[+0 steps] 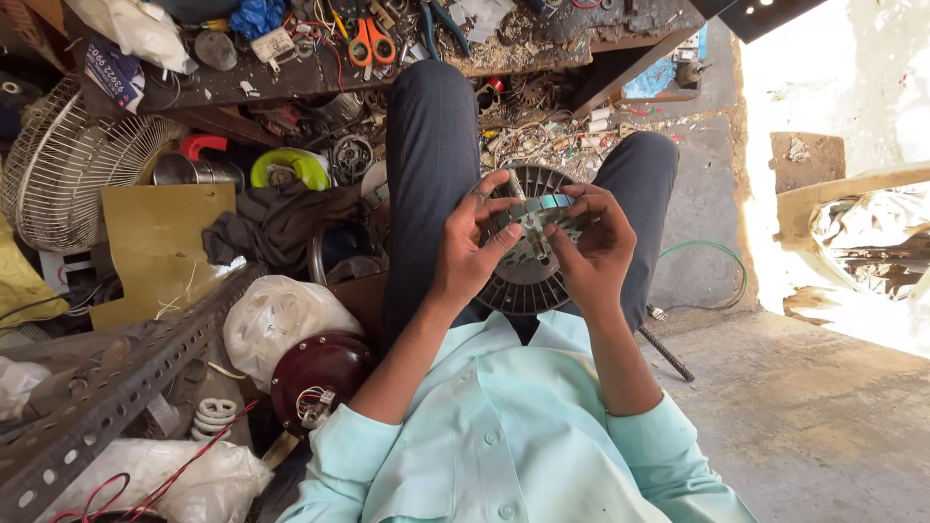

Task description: Repairing or rewiring a ceiling fan motor component at a cluttered workbench.

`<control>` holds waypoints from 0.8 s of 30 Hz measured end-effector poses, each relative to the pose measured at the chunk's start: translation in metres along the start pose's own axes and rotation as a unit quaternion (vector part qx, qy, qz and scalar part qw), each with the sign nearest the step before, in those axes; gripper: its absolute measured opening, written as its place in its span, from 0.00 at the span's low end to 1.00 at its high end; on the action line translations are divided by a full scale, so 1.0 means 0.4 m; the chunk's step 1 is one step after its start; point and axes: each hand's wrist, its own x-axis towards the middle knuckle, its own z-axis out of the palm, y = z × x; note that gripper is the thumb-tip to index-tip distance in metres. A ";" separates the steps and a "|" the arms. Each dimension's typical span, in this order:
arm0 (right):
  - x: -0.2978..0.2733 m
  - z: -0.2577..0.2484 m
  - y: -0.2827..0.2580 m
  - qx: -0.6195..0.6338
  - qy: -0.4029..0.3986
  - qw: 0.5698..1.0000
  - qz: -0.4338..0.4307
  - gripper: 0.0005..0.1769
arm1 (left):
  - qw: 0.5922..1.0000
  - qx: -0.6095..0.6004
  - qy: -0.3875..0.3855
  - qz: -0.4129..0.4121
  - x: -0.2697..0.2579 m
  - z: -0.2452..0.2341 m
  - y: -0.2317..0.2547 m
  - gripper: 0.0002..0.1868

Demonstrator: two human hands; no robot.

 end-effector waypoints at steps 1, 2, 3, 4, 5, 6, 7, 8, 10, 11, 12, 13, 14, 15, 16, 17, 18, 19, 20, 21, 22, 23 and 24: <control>0.005 0.001 0.001 -0.003 0.002 1.000 -0.004 0.17 | 1.000 -0.001 -0.011 0.005 0.005 -0.003 -0.003 0.35; 0.003 0.001 0.002 -0.003 0.002 1.000 -0.003 0.17 | 1.000 -0.001 -0.010 0.004 0.003 -0.001 -0.001 0.35; 0.001 0.001 0.003 -0.004 0.000 1.000 -0.005 0.17 | 1.000 0.006 -0.014 0.015 0.002 0.000 0.000 0.34; 0.000 0.000 0.003 -0.005 -0.002 1.000 -0.008 0.17 | 0.999 0.012 -0.018 0.026 0.002 0.002 0.000 0.33; 0.000 0.003 0.001 -0.005 -0.002 1.000 -0.008 0.17 | 0.999 0.012 -0.017 0.026 0.002 0.015 0.010 0.33; 0.002 0.006 -0.002 -0.001 -0.003 1.000 -0.015 0.18 | 0.995 0.086 0.009 0.044 0.005 0.027 0.020 0.32; 0.004 0.009 -0.005 0.002 -0.004 1.000 -0.022 0.18 | 0.985 0.160 0.036 0.062 0.007 0.038 0.030 0.31; 0.004 0.009 -0.003 0.002 -0.004 1.000 -0.021 0.18 | 0.985 0.160 0.036 0.061 0.008 0.039 0.029 0.31; 0.001 0.006 0.000 0.002 -0.003 1.000 -0.027 0.17 | 0.977 0.185 0.062 0.091 0.010 0.043 0.026 0.34; 0.000 0.006 0.001 0.001 -0.002 1.000 -0.025 0.17 | 0.977 0.184 0.062 0.090 0.009 0.047 0.032 0.34; 0.001 0.007 0.003 0.001 0.000 1.000 -0.024 0.17 | 0.970 0.209 0.063 0.105 0.009 0.050 0.038 0.36; 0.002 0.008 0.004 0.001 0.001 1.000 -0.023 0.17 | 0.962 0.234 0.064 0.121 0.008 0.053 0.045 0.37; 0.001 0.007 0.004 0.001 0.002 1.000 -0.023 0.17 | 0.962 0.235 0.064 0.121 0.007 0.054 0.045 0.37; 0.001 0.007 0.003 0.005 0.004 1.000 -0.018 0.17 | 0.964 0.227 0.062 0.121 0.006 0.055 0.046 0.38; 0.005 0.007 0.003 0.010 0.006 1.000 -0.014 0.18 | 0.966 0.220 0.060 0.123 0.009 0.055 0.047 0.38; 0.009 0.007 0.005 0.010 0.006 1.000 -0.016 0.18 | 0.966 0.220 0.059 0.125 0.011 0.056 0.046 0.38; 0.004 0.006 0.005 0.013 0.005 1.000 -0.016 0.18 | 0.964 0.225 0.065 0.122 0.005 0.058 0.044 0.38; -0.001 0.005 0.006 0.016 0.004 1.000 -0.017 0.18 | 0.963 0.229 0.071 0.120 -0.002 0.060 0.041 0.38; -0.002 0.005 0.005 0.016 0.004 1.000 -0.016 0.18 | 0.963 0.229 0.072 0.119 -0.004 0.060 0.037 0.38; -0.003 0.005 0.003 0.024 0.005 1.000 -0.009 0.18 | 0.964 0.229 0.073 0.113 -0.007 0.060 0.033 0.37; 0.005 0.007 0.001 0.034 0.004 0.999 -0.006 0.18 | 0.964 0.230 0.075 0.111 -0.003 0.059 0.032 0.37; 0.006 0.005 0.005 0.034 0.003 0.999 -0.008 0.18 | 0.964 0.230 0.076 0.113 -0.001 0.056 0.028 0.37; 0.004 0.003 0.010 0.024 0.003 1.000 -0.010 0.19 | 0.963 0.230 0.074 0.120 -0.003 0.053 0.022 0.38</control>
